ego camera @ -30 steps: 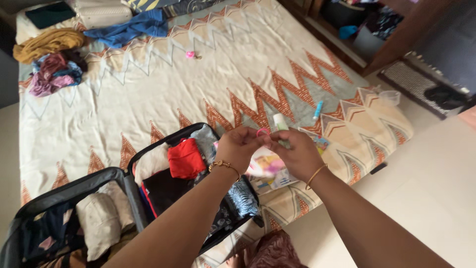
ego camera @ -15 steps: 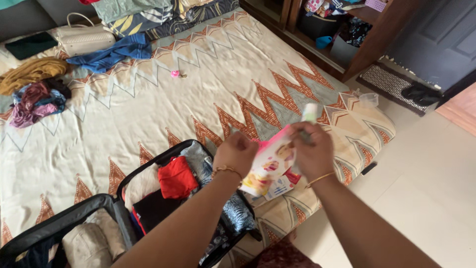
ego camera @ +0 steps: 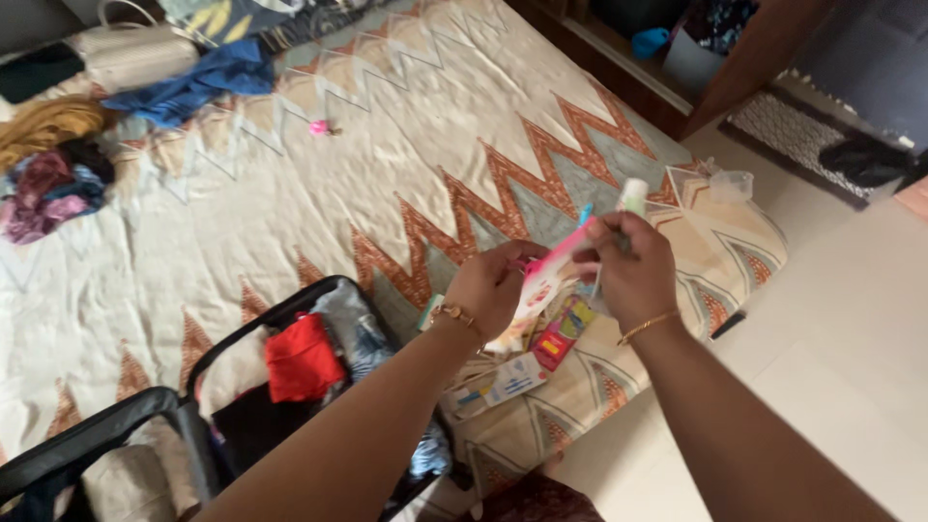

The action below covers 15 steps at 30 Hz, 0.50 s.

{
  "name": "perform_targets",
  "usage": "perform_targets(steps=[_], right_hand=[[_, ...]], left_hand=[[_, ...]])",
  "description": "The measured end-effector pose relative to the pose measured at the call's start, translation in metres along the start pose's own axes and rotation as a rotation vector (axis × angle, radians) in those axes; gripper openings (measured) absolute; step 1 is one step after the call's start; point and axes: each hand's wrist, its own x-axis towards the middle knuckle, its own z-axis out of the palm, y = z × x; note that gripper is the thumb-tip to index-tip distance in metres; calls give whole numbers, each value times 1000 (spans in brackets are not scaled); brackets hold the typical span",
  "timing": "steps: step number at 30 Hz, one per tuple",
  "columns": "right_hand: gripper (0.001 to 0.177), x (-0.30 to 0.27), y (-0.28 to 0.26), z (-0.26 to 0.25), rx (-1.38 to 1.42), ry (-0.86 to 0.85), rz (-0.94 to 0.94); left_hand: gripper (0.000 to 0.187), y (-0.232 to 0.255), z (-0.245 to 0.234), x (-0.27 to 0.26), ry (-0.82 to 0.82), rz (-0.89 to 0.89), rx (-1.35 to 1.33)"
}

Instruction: The person folds various clothing items and toiletries and places them into an open suitcase on a bed. They fold a patterned cloth, a pink hoodie, a dark blue shirt, a beige top, a red cloth, and a pair of beige shorts, then pack small boxes and a tube into a zippered pouch.

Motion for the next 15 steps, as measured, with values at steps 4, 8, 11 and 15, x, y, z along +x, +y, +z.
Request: perform_targets(steps=[4, 8, 11, 15], right_hand=[[19, 40, 5, -25, 68, -194, 81], [22, 69, 1, -40, -94, -339, 103], [24, 86, -4, -46, -89, -400, 72], [16, 109, 2, -45, 4, -276, 15]], left_hand=[[27, 31, 31, 20, 89, -2, 96], [31, 46, 36, 48, 92, -116, 157], [30, 47, 31, 58, 133, 32, 223], [29, 44, 35, 67, 197, 98, 403]])
